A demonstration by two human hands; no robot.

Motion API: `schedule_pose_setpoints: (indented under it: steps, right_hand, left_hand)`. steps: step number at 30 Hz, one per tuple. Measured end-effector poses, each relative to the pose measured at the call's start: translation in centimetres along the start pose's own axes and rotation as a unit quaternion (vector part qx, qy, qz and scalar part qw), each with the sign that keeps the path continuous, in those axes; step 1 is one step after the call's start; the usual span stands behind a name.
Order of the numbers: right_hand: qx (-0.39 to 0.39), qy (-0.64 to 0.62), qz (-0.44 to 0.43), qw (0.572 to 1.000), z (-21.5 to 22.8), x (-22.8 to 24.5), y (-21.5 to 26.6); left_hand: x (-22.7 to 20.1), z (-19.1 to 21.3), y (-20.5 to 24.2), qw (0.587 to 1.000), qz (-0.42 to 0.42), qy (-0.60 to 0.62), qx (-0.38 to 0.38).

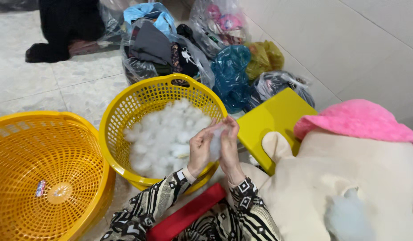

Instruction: The person repeatedly takes handfuls of white stuffing from a yellow basket and pushes it into the opening of a large plush toy. The person continues to fill the toy by hand throughout the clip.

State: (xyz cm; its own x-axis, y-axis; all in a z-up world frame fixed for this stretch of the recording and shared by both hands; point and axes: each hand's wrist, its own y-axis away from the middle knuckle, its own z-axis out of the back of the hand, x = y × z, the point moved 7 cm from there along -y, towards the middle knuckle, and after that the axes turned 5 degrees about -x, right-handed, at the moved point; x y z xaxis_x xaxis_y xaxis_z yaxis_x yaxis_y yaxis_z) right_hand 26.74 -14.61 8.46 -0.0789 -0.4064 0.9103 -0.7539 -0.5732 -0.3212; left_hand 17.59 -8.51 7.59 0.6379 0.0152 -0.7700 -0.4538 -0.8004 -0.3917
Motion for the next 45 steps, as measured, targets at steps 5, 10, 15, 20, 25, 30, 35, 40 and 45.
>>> schedule_pose_setpoints:
  steps: [5,10,15,20,25,30,35,40,45]
  right_hand:
    - [0.073,0.265,0.025,0.961,-0.2,-3.8,0.5]
    - [0.059,0.343,0.001,0.938,2.2,-8.3,1.2]
    - [-0.043,0.253,-0.049,0.965,5.9,-9.7,-0.1]
    - [-0.056,0.102,-0.109,0.987,6.0,-8.9,0.5]
    - [-0.054,-0.077,-0.192,0.977,3.5,-8.2,0.8]
    - [-0.019,-0.261,-0.301,0.917,-0.1,-8.4,3.8]
    - [0.102,-0.111,-0.226,0.962,-1.0,-7.6,4.6]
    - [0.092,0.099,-0.112,0.985,-1.5,-8.2,3.7]
    - [0.07,0.201,0.009,0.977,-2.1,-2.2,3.3]
  left_hand:
    - [-0.9,4.6,-2.1,0.993,-0.006,0.055,-0.102]
    - [-9.5,12.2,-3.7,0.962,-0.223,0.005,-0.155]
    - [-12.3,16.3,-2.2,0.827,-0.386,-0.383,-0.141]
    - [-0.8,18.5,-2.8,0.671,0.022,-0.729,0.132]
    - [1.9,13.6,0.5,0.784,0.024,-0.61,0.111]
    - [-0.4,6.0,3.8,0.935,-0.116,-0.276,0.193]
    - [2.6,9.3,2.3,0.994,0.071,-0.081,-0.018]
    - [6.1,11.8,3.1,0.992,0.116,-0.027,-0.044]
    - [7.5,17.4,3.7,0.974,0.137,-0.096,-0.156]
